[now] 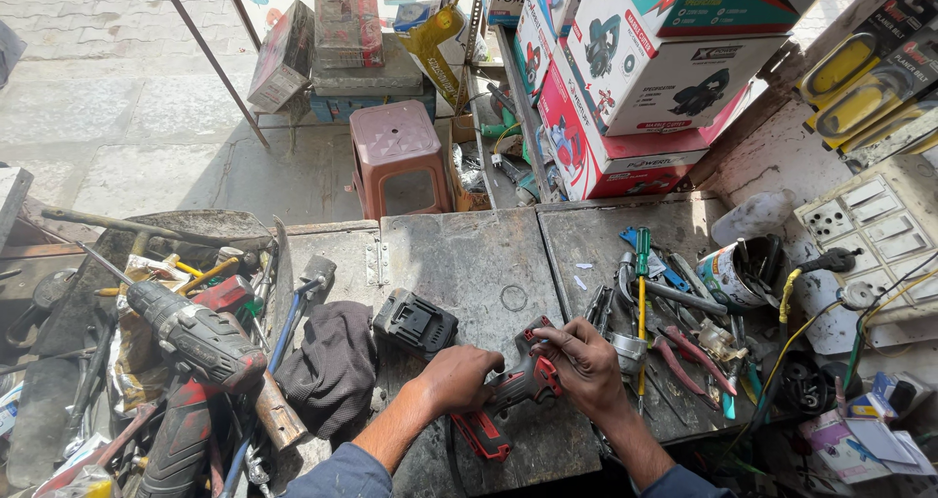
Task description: The person works on a red cordless power tool at a cluttered workbench. They wipe the tool body with a dark cloth, manipulate its chuck and handle area, then pick up a round metal component and turn it in their hands while fitting it to the tool.
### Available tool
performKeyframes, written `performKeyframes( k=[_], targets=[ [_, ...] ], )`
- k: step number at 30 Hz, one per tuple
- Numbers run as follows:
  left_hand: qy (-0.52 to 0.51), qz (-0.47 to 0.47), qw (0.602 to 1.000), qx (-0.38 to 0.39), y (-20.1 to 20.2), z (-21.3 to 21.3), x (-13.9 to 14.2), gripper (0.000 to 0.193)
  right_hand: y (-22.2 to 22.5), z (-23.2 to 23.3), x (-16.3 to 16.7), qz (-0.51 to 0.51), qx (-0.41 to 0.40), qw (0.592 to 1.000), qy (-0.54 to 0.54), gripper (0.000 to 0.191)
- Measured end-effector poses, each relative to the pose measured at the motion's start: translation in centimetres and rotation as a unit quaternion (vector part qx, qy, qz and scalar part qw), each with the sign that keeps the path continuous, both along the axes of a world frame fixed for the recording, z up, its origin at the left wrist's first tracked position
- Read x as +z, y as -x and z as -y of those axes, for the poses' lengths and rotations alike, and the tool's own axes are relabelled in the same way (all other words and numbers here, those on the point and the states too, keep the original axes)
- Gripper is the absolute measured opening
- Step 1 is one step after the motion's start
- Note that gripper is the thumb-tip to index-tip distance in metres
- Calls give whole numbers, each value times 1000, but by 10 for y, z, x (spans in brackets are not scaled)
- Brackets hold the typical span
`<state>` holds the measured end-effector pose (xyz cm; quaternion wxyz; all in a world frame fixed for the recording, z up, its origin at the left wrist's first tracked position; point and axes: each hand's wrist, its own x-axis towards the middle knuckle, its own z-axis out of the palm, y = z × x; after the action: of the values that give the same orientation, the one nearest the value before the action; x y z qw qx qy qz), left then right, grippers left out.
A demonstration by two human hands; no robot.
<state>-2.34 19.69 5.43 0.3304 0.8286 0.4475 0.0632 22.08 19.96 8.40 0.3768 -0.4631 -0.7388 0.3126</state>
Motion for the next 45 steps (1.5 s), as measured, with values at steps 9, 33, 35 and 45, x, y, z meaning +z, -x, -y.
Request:
performKeyframes(
  k=[9,33,35,45],
  targets=[
    [14,-5,1000,9,-1,1,6,35,6,0,5,-14,31,995,-91,40],
    [-14,10,1000,2,1,3,-4,34,-5,-30,45,397,203,877,-179,20],
    [-9,-3,1000,2,1,3,-6,32,3,-34,42,501,282,791,-211,13],
    [-5,4,1000,9,3,1,-15,24,16,-45,21,600,346,675,-254,15]
  ],
)
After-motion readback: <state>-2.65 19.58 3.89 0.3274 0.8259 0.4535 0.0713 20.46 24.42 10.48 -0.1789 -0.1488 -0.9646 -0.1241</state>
